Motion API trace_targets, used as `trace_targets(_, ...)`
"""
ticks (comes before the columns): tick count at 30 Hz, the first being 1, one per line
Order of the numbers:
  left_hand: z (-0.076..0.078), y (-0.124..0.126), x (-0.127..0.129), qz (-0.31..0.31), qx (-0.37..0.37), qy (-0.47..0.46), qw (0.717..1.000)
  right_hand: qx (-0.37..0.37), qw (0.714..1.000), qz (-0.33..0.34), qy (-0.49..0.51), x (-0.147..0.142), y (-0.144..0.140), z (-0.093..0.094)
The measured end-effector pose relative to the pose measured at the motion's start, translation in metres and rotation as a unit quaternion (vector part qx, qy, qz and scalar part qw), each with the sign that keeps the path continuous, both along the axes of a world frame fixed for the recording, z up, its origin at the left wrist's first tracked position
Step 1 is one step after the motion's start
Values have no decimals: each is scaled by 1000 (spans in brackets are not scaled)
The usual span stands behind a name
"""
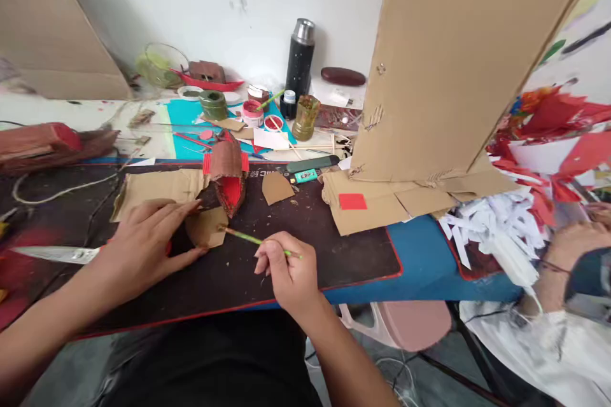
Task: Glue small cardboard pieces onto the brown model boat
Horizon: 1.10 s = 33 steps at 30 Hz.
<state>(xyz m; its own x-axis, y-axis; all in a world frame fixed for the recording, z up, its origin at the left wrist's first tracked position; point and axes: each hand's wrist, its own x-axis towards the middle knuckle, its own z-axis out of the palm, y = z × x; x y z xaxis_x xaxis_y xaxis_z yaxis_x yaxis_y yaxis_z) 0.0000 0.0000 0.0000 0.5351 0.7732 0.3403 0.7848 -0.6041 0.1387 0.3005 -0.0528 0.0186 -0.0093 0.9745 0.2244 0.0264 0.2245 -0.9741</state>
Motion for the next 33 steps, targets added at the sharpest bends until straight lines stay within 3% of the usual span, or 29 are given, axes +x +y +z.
trace_targets(9,-2,-2,-3,5,-29,-2,1000,-26,999,-20,21,-6,0,-2)
trace_targets(14,-2,-3,-3,14,-37,1,999,-31,999,12,29,-6,-4,-3)
trace_targets(21,-3,-3,-7,-6,-33,14,999,-40,998,-10,37,-8,-2,-1)
trace_targets(26,-6,-4,-8,7,-46,9,999,-44,998,20,34,-9,-3,0)
trace_targets(33,-7,-5,-7,4,-49,3,999,-83,994,-4,72,-5,-9,-2)
